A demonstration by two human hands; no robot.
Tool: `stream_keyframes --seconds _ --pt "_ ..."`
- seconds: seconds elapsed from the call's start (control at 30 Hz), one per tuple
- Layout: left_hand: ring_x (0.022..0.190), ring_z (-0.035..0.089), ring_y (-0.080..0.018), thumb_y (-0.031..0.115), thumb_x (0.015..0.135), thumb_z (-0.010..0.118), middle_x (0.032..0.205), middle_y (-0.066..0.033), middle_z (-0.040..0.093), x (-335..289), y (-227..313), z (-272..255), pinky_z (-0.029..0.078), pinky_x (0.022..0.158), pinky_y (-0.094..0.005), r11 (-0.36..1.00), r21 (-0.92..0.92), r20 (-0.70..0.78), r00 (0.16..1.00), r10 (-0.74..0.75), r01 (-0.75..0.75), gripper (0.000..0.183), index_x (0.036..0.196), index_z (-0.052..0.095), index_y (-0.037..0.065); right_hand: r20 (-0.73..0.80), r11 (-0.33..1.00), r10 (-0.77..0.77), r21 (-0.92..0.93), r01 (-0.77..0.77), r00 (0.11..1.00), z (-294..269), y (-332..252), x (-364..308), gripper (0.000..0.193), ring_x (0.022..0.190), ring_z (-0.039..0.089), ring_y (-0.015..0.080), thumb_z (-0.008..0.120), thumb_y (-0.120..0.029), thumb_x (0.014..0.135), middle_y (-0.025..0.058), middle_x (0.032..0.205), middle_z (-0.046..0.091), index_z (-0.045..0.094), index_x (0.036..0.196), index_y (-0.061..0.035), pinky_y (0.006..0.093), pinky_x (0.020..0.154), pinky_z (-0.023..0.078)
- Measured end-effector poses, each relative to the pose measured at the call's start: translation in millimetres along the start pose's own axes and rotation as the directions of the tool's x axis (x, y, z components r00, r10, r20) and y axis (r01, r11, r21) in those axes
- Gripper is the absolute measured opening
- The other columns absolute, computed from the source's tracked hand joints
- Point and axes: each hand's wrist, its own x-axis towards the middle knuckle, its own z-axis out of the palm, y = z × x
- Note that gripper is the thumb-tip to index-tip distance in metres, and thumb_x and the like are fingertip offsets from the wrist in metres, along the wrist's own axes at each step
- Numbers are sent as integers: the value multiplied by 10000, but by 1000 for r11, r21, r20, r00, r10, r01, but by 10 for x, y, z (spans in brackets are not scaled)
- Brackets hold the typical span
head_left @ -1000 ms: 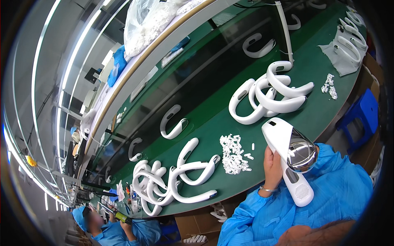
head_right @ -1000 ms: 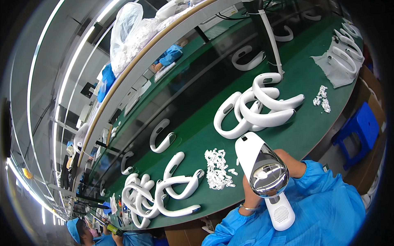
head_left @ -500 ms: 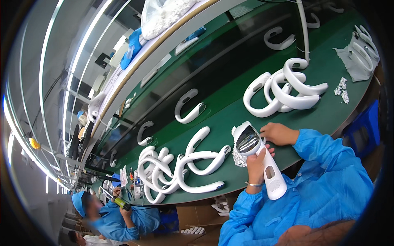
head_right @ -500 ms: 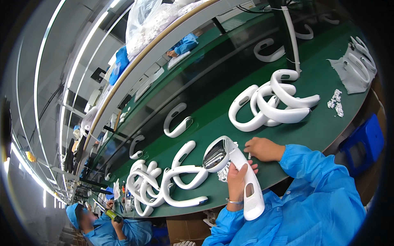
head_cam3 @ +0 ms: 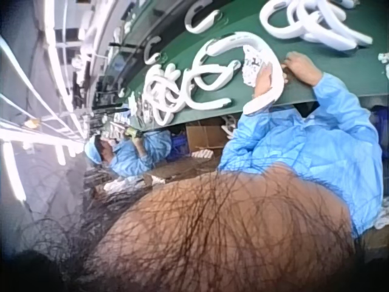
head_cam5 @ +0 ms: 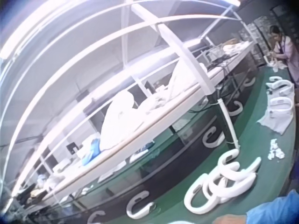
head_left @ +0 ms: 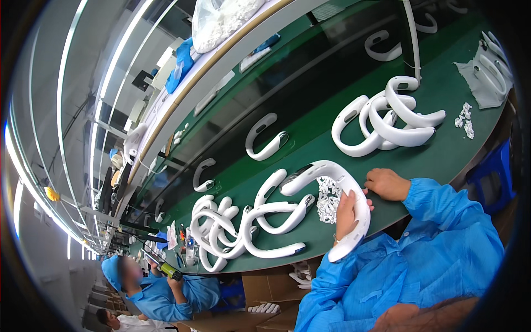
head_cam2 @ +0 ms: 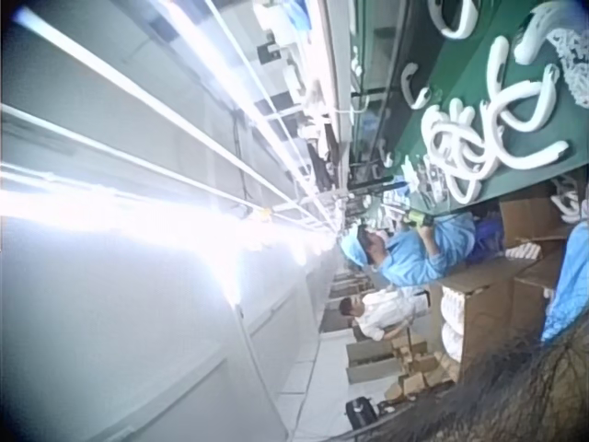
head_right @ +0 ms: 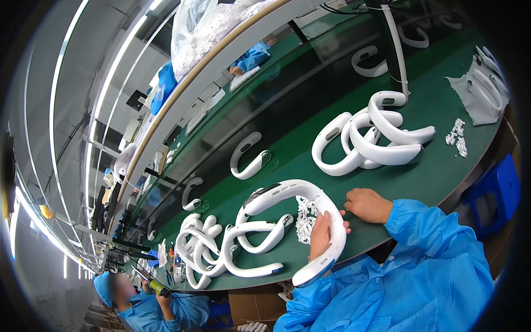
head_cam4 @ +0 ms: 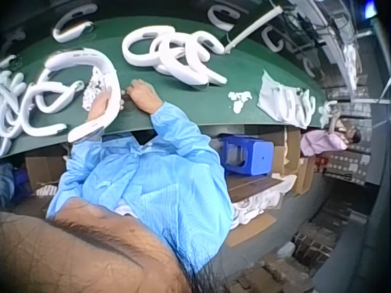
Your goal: Assembling white plastic curved arms and small pads into neck massager housings on a factory assembly line.
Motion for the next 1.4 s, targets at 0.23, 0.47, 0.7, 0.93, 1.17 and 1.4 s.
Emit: stream_keyframes --seconds 0.23,0.47,0.7,0.93,1.17,1.4 --pt "854 622 -256 221 979 438 1061 -173 583 72 -7 39 552 718 -374 996 79 -85 996 36 -29 299 1175 429 -4 103 949 264 148 -277 959 -187 87 -244 84 755 584 317 611 -45 675 130 800 561 624 758 -40 417 680 472" --pt "821 644 -238 85 924 523 1059 -171 591 55 -67 267 578 646 -350 985 167 -108 994 -19 37 262 1157 436 0 132 555 524 697 -455 841 -377 -11 -228 86 670 640 230 630 18 731 119 781 632 621 813 -4 322 611 510" --pt "724 641 -210 188 976 421 952 -103 570 21 -104 521 566 580 -321 981 192 -24 999 -24 28 268 1231 378 117 23 223 569 958 -181 822 -575 -257 -8 60 656 613 120 635 43 770 67 802 613 635 829 35 238 579 500" --pt "776 642 -195 157 976 410 985 -102 569 33 -175 596 574 596 -334 976 207 20 998 59 -62 269 1230 376 78 -43 434 618 851 -295 785 -679 -384 -32 71 655 610 128 663 9 755 72 825 614 666 825 3 250 570 508" --pt "751 598 -144 133 966 402 1012 -90 545 -31 -180 630 570 606 -305 981 178 78 995 58 -71 274 1235 378 86 -297 761 480 609 -223 826 -717 -512 -22 99 693 629 225 662 5 730 110 888 619 675 825 -22 297 567 524" --pt "752 604 -165 299 997 334 1033 -97 555 -31 -198 613 562 617 -305 990 82 57 992 113 -118 363 1300 345 100 -254 690 589 652 -314 767 -697 -565 -21 105 691 627 250 666 3 724 108 855 616 679 821 -37 318 579 519"
